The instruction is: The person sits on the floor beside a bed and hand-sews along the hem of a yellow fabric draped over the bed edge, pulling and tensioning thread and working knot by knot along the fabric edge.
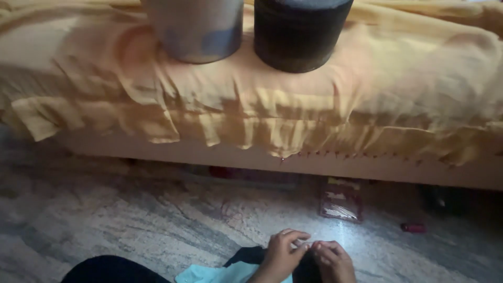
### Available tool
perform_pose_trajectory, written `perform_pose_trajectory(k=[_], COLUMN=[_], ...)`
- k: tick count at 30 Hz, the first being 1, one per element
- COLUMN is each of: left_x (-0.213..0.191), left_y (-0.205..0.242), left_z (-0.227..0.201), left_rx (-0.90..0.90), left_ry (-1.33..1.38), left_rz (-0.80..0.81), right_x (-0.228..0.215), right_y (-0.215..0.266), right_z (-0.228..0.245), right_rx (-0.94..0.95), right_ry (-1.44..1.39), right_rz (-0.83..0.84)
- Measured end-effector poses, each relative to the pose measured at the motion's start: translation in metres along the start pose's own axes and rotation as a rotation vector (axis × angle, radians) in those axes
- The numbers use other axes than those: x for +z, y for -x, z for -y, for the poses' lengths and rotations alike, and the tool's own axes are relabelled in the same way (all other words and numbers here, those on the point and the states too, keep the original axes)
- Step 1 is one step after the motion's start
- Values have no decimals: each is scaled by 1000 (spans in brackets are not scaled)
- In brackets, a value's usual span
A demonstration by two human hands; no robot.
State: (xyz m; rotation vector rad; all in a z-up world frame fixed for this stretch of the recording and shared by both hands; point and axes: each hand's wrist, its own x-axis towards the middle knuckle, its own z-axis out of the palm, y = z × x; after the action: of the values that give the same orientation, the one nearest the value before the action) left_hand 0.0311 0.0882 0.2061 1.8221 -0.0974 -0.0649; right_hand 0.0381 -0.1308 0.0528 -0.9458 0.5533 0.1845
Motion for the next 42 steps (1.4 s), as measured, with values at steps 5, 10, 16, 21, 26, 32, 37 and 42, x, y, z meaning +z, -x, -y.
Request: perform_pose_trajectory(k=[5, 10, 16, 21, 26, 32, 37, 42], left_x=[-50, -81, -97, -103, -121, -131, -139, -138], left_y=[9, 17, 21, 21, 34, 38, 40, 42], left_z=[-37, -51, -46, -18, -28, -25, -25, -23], left_rx=[77, 216, 3, -178, -239, -222, -234, -259], left_ry=[-29, -9, 190, 893, 1119, 1226, 1209, 1170], left_rz=[51, -19, 0, 87, 115, 147, 149, 136], right_x=[74, 106, 158, 183, 212, 218, 228, 227], right_y=[44, 54, 98, 124, 161, 168, 176, 179], right_z=[16, 15, 49, 47, 50, 44, 47, 45], right_rx=[12, -51, -99, -417, -465, -583, -573, -550], right_ry=[-19, 2, 224, 333, 502, 539, 535, 557], right_rz=[93, 194, 133, 312, 168, 170, 207, 159])
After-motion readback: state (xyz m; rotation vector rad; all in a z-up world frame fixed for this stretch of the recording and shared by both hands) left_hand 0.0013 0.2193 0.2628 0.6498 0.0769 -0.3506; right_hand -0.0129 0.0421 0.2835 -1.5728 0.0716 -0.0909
